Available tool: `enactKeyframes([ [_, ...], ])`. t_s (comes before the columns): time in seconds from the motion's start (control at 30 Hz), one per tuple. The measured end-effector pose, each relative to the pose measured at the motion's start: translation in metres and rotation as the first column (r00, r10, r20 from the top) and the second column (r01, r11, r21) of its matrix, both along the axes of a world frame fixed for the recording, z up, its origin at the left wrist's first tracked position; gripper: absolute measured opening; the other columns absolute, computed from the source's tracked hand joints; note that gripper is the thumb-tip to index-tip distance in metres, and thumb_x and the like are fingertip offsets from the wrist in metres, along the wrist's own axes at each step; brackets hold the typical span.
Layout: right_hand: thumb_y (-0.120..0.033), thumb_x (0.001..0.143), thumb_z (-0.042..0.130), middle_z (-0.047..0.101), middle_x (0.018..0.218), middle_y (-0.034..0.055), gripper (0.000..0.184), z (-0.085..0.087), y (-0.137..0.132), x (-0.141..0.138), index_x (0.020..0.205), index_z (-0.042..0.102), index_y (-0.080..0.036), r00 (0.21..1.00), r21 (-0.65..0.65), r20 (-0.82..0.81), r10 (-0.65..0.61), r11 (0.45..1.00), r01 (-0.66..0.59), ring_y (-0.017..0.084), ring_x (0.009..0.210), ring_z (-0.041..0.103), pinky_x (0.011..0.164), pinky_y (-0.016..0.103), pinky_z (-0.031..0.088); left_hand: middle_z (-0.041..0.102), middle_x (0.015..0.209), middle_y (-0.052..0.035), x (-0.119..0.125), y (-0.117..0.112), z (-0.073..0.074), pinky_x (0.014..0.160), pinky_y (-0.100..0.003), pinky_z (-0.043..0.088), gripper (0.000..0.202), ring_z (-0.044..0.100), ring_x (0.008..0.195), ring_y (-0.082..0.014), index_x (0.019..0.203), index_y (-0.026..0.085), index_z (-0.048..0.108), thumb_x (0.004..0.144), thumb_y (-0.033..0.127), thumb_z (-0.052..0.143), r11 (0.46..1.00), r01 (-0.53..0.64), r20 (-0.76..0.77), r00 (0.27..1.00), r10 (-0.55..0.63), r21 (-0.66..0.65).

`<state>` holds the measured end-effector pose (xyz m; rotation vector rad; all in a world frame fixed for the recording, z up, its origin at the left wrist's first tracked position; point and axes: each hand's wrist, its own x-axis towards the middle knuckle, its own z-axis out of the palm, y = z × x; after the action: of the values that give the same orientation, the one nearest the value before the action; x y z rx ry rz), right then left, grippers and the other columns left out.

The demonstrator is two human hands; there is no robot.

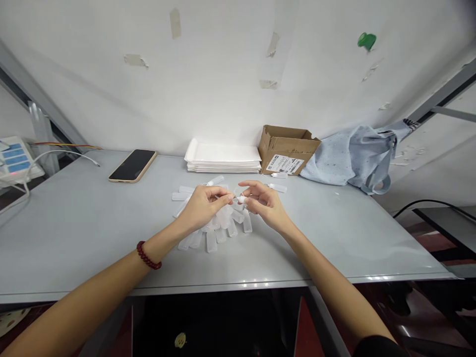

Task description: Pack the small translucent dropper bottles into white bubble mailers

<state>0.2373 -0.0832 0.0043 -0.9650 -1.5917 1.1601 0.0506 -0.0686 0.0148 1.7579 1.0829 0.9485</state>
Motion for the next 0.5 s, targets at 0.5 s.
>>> enactKeyframes([
  [0.5, -0.024, 0.071, 0.059, 0.060, 0.072, -0.0016, 0.037, 0.0008, 0.0019, -0.0033, 0.107, 0.054, -0.019, 0.979, -0.113, -0.204, 0.017, 0.993, -0.041, 0.006, 0.049, 0.037, 0.049, 0.025, 0.028, 0.068, 0.075, -0.0021, -0.0033, 0.0000, 0.0038, 0.063, -0.025, 0.038, 0.028, 0.054, 0.071, -0.0140, 0.071, 0.017, 0.071, 0.082, 0.039, 0.058, 0.997, -0.037, 0.050, 0.998, 0.040, -0.065],
])
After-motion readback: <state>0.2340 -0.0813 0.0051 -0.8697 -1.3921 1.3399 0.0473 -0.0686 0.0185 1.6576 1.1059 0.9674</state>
